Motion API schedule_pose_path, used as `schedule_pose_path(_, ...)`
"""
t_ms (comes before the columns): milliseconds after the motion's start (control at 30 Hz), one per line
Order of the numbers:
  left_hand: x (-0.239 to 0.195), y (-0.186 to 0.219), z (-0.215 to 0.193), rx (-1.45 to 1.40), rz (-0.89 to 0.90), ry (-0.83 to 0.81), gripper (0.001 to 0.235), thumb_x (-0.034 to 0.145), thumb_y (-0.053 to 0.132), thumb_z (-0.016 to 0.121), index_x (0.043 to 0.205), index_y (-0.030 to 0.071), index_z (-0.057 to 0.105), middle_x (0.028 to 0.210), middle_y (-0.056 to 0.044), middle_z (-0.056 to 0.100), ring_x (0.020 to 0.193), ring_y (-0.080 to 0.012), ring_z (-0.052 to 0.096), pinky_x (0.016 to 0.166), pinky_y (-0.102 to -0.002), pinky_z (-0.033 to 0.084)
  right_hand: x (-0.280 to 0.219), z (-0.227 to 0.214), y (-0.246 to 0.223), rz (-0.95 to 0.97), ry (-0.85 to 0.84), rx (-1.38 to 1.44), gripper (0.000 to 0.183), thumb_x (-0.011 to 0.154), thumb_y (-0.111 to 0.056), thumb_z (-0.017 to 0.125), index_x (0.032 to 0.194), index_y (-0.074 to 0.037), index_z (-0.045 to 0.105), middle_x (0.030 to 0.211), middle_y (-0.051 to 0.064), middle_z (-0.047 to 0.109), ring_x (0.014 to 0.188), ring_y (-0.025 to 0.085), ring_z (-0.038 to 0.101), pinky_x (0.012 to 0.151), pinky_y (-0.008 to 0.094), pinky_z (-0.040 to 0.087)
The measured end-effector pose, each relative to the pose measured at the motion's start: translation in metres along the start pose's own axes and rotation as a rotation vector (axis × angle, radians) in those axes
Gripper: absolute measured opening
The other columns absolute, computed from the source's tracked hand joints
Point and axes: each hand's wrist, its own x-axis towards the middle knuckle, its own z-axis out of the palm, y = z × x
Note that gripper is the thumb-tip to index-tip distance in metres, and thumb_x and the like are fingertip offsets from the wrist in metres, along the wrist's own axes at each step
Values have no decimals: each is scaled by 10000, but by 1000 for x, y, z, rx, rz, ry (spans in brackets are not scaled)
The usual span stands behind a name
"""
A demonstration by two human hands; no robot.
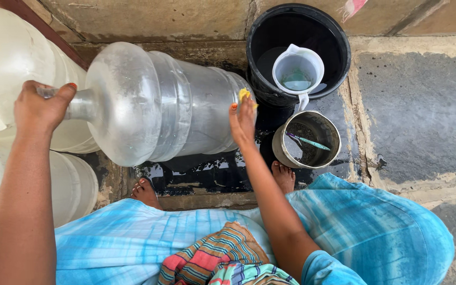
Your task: The person scrubs the exterior of a large plastic water jug using a yellow sponge and then shakes the jug to rinse it.
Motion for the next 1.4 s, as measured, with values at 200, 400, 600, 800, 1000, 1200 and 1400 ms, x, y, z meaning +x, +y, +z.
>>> schedule_pose_path(200, -13, 34, -6, -316, -54, -40, 482, 845, 335, 849, 1129, 40, 595, 1019, -142, 686, 827, -255, 694, 700, -384, 560, -75, 36, -110, -554, -123, 33, 1011, 966, -822, -56, 1695, -125, 19, 1781, 205, -28, 1647, 379, -52, 1348, 517, -25)
schedule_pose_path(400, -16, 36, -13, -357, -135, -95, 424, 857, 320, 817, 1105, 43, 614, 999, -151, 693, 827, -225, 711, 666, -379, 587, -82, 37, -103, -651, -80, -161, 991, 978, -825, -1, 1670, -116, 10, 1768, 145, 8, 1651, 265, 6, 1371, 510, 28)
schedule_pose_path(600, -15, 4, -4, -460, 370, 9, 489, 880, 327, 876, 1162, 23, 617, 1063, -115, 712, 942, -208, 712, 806, -334, 568, -15, 5, -26, -294, -8, -382, 905, 1036, -703, 180, 1656, -49, 98, 1743, 168, 45, 1612, 284, -4, 1311, 495, 37)
schedule_pose_path(800, -21, 19, -1, -372, 423, 79, 458, 816, 359, 915, 979, 30, 640, 921, -116, 717, 818, -237, 701, 749, -365, 548, -47, 39, -80, -434, -4, -104, 994, 959, -770, 14, 1664, -75, 104, 1749, 180, 67, 1626, 316, 27, 1335, 481, 72)
schedule_pose_path(1000, -25, 49, -16, -272, 443, 149, 386, 784, 375, 843, 891, 51, 662, 878, -139, 704, 781, -286, 684, 724, -416, 542, -133, 57, -136, -769, 140, -20, 856, 1064, -698, 133, 1671, -100, 50, 1754, 158, 83, 1639, 359, 57, 1355, 536, 58)
schedule_pose_path(1200, -31, 66, -32, -194, 381, 37, 378, 759, 376, 813, 880, 72, 623, 919, -158, 703, 754, -312, 681, 698, -440, 539, -22, 11, -174, -469, -107, 29, 884, 1026, -706, 48, 1640, -94, 220, 1711, 156, 261, 1600, 357, 206, 1308, 505, 149)
schedule_pose_path(1400, -46, 77, -30, -169, 334, 180, 402, 796, 381, 836, 912, 64, 617, 900, -170, 682, 786, -374, 672, 716, -490, 526, -46, 9, -209, -424, -116, 130, 844, 1028, -681, 39, 1646, -148, 256, 1720, 148, 209, 1585, 360, 159, 1282, 533, 107)
